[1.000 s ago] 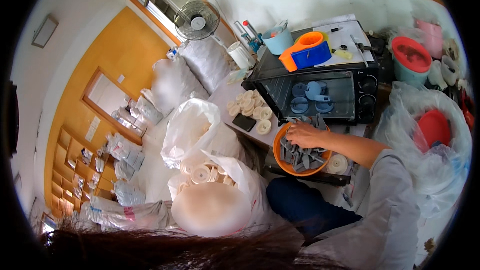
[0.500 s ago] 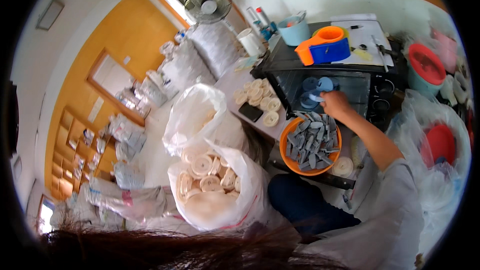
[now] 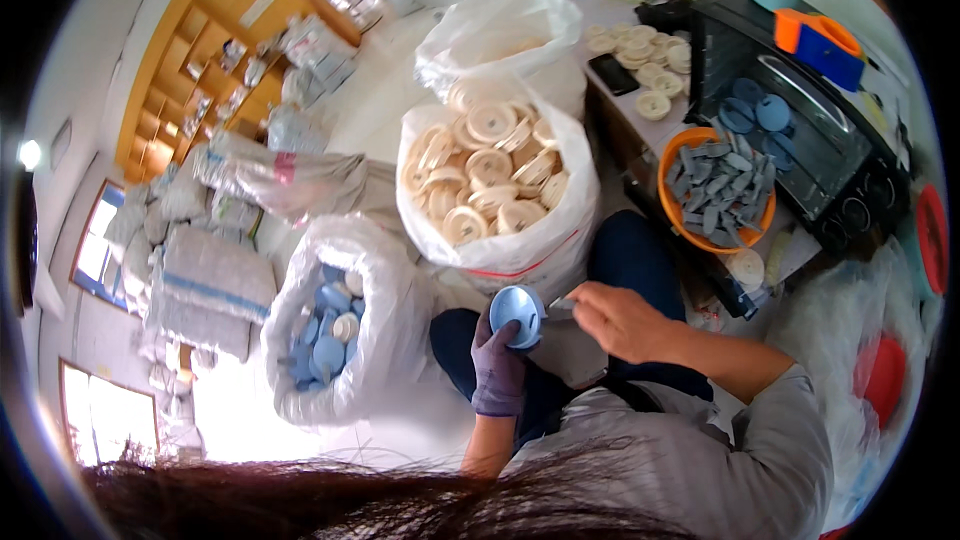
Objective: The person assembles circular white plastic components by pressing small gray rectangular pieces into them by hand. The person picks components from a large white sack, retrieves pieces from an orange bowl on a workstation, and places finished assemblies back into a bag.
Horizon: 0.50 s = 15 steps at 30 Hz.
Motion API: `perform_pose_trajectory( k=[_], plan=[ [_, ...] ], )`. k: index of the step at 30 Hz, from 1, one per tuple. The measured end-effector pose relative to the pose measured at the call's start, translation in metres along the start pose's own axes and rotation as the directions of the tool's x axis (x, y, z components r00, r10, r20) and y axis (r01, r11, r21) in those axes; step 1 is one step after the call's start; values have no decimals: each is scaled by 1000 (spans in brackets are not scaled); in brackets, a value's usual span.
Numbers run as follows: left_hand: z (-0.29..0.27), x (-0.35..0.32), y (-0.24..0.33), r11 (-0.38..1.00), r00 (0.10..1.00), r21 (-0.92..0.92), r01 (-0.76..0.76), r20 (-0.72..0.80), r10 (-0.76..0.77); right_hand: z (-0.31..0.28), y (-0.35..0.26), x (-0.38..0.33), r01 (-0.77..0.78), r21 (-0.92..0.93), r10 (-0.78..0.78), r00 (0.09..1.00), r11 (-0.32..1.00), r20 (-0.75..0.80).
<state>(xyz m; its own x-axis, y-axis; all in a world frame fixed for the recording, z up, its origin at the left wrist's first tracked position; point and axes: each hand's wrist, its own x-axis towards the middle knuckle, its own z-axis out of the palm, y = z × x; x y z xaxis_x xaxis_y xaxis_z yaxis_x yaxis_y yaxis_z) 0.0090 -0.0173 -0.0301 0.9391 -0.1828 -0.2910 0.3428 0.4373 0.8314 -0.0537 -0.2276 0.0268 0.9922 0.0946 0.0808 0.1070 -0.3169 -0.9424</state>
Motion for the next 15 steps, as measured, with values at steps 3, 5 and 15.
perform_pose_trajectory(
  k=[3, 5, 15],
  plan=[
    [-13, -6, 4, 998, 999, -64, 21, 33, -19, 13, 41, 9, 63, 0, -63, 998, 998, 18],
    [-18, -9, 6, 995, 998, -94, 42, 58, -36, 27, 48, 10, 65, 0, -65, 997, 998, 46],
    [-22, -2, -10, 997, 989, 48, -67, 136, 60, 50, 35, 7, -27, 102, 14, 992, 994, 127]
  ],
)
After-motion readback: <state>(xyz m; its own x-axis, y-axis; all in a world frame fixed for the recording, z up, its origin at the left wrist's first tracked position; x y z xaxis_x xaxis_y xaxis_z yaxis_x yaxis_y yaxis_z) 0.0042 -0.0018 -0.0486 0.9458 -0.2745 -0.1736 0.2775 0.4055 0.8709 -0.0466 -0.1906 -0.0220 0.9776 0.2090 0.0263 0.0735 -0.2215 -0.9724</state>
